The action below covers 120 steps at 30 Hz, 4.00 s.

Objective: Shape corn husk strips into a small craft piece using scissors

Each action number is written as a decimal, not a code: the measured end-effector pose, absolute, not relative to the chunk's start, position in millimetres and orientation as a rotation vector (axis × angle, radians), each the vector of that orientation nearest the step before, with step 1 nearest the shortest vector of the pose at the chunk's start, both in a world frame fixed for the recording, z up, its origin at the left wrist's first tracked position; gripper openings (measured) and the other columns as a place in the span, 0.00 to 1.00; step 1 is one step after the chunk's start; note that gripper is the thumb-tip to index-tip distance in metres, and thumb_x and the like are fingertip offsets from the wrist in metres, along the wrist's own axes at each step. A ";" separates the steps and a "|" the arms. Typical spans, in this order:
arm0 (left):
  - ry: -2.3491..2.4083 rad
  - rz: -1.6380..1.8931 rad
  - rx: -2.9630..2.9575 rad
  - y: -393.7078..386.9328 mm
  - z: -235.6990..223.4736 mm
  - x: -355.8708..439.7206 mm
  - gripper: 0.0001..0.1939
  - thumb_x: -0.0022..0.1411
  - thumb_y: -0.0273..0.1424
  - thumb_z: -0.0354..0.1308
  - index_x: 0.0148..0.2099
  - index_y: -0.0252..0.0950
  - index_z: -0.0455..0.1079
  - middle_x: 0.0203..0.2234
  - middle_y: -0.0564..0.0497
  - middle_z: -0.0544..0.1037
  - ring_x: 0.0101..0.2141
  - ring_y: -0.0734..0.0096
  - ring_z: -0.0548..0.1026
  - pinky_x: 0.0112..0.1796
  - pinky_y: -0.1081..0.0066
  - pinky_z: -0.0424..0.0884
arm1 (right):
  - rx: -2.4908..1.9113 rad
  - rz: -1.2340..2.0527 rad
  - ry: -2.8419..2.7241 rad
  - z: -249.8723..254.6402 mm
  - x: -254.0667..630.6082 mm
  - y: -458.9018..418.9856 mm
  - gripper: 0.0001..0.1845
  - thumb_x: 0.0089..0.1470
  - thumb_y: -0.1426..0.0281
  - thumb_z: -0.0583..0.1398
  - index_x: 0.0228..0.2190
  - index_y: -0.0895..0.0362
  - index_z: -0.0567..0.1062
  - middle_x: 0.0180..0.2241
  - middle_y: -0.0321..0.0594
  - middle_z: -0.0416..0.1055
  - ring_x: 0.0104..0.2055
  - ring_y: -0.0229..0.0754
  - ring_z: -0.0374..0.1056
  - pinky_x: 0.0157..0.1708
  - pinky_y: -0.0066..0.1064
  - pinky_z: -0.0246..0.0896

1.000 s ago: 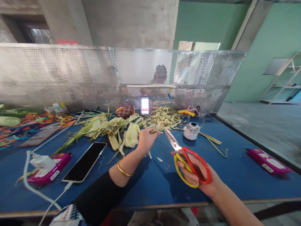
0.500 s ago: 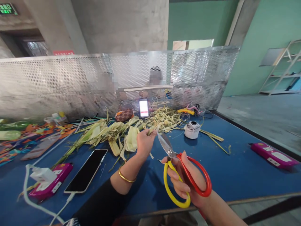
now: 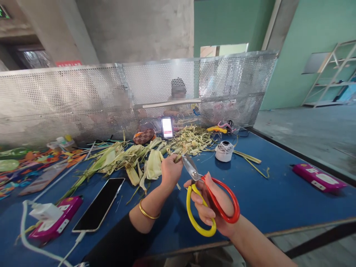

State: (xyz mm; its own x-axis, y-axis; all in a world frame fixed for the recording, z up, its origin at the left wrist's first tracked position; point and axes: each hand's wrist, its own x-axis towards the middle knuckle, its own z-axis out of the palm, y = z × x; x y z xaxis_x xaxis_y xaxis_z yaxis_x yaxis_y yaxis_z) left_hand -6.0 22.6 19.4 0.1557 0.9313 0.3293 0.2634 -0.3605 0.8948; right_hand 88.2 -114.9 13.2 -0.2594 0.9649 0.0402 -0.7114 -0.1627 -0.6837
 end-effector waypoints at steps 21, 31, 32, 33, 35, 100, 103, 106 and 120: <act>0.905 0.764 0.999 25.1 36.9 -10.6 0.19 0.47 0.29 0.65 0.20 0.37 0.55 0.11 0.66 0.46 0.13 0.87 0.43 0.16 0.79 0.37 | -2.291 -0.033 -2.072 33.0 166.8 -81.8 0.10 0.50 0.70 0.59 0.36 0.60 0.76 0.31 0.52 0.75 0.33 0.54 0.73 0.28 0.34 0.58; 0.872 0.746 0.896 22.7 29.3 -6.7 0.11 0.47 0.30 0.65 0.24 0.33 0.64 0.10 0.65 0.47 0.13 0.87 0.43 0.17 0.78 0.35 | -1.580 0.962 -1.537 42.5 138.5 -16.0 0.16 0.49 0.59 0.58 0.19 0.57 0.71 0.11 0.30 0.59 0.15 0.34 0.55 0.19 0.27 0.49; 0.880 0.752 0.887 24.1 28.2 -6.8 0.12 0.47 0.30 0.65 0.24 0.33 0.63 0.10 0.65 0.47 0.13 0.87 0.42 0.17 0.78 0.35 | -1.555 1.008 -1.535 40.3 138.3 -11.1 0.16 0.49 0.58 0.58 0.19 0.57 0.70 0.11 0.29 0.58 0.14 0.32 0.54 0.18 0.27 0.48; 0.888 0.757 0.878 25.6 26.9 -7.0 0.13 0.46 0.30 0.65 0.23 0.34 0.63 0.11 0.65 0.47 0.13 0.87 0.42 0.17 0.78 0.35 | -1.523 1.063 -1.523 38.5 139.5 -7.1 0.16 0.48 0.58 0.59 0.19 0.57 0.69 0.11 0.29 0.57 0.14 0.32 0.53 0.17 0.26 0.47; 0.901 0.755 0.861 28.3 23.7 -6.9 0.14 0.45 0.31 0.66 0.23 0.34 0.62 0.11 0.65 0.48 0.13 0.87 0.42 0.17 0.78 0.35 | -1.463 1.177 -1.502 36.3 144.6 -1.8 0.15 0.44 0.58 0.61 0.19 0.57 0.69 0.11 0.28 0.57 0.14 0.30 0.51 0.16 0.25 0.46; 0.708 0.545 0.827 6.7 7.5 5.7 0.21 0.64 0.44 0.50 0.38 0.30 0.73 0.29 0.43 0.80 0.26 0.71 0.77 0.27 0.75 0.71 | -1.312 0.801 -1.316 26.0 155.9 -22.8 0.13 0.41 0.58 0.64 0.23 0.56 0.76 0.25 0.39 0.74 0.30 0.43 0.67 0.33 0.33 0.61; 0.644 0.520 0.735 8.7 5.3 4.0 0.18 0.62 0.41 0.54 0.37 0.29 0.74 0.30 0.43 0.80 0.28 0.71 0.78 0.30 0.76 0.72 | -1.334 0.828 -1.204 23.0 157.9 -19.5 0.17 0.39 0.55 0.65 0.23 0.57 0.77 0.21 0.37 0.71 0.26 0.40 0.64 0.29 0.32 0.60; 0.674 0.543 0.634 8.6 9.3 4.4 0.10 0.59 0.32 0.56 0.35 0.29 0.74 0.29 0.44 0.80 0.28 0.73 0.77 0.29 0.78 0.72 | -1.320 0.908 -1.075 19.2 159.0 -17.1 0.18 0.34 0.55 0.67 0.20 0.58 0.75 0.17 0.35 0.66 0.22 0.37 0.60 0.25 0.30 0.57; 0.850 0.689 0.470 9.7 18.6 5.3 0.12 0.63 0.27 0.52 0.34 0.25 0.74 0.24 0.45 0.79 0.22 0.77 0.75 0.24 0.80 0.71 | -1.586 1.011 -1.090 11.6 166.1 -10.8 0.25 0.38 0.50 0.65 0.12 0.57 0.67 0.09 0.29 0.56 0.12 0.31 0.51 0.15 0.27 0.46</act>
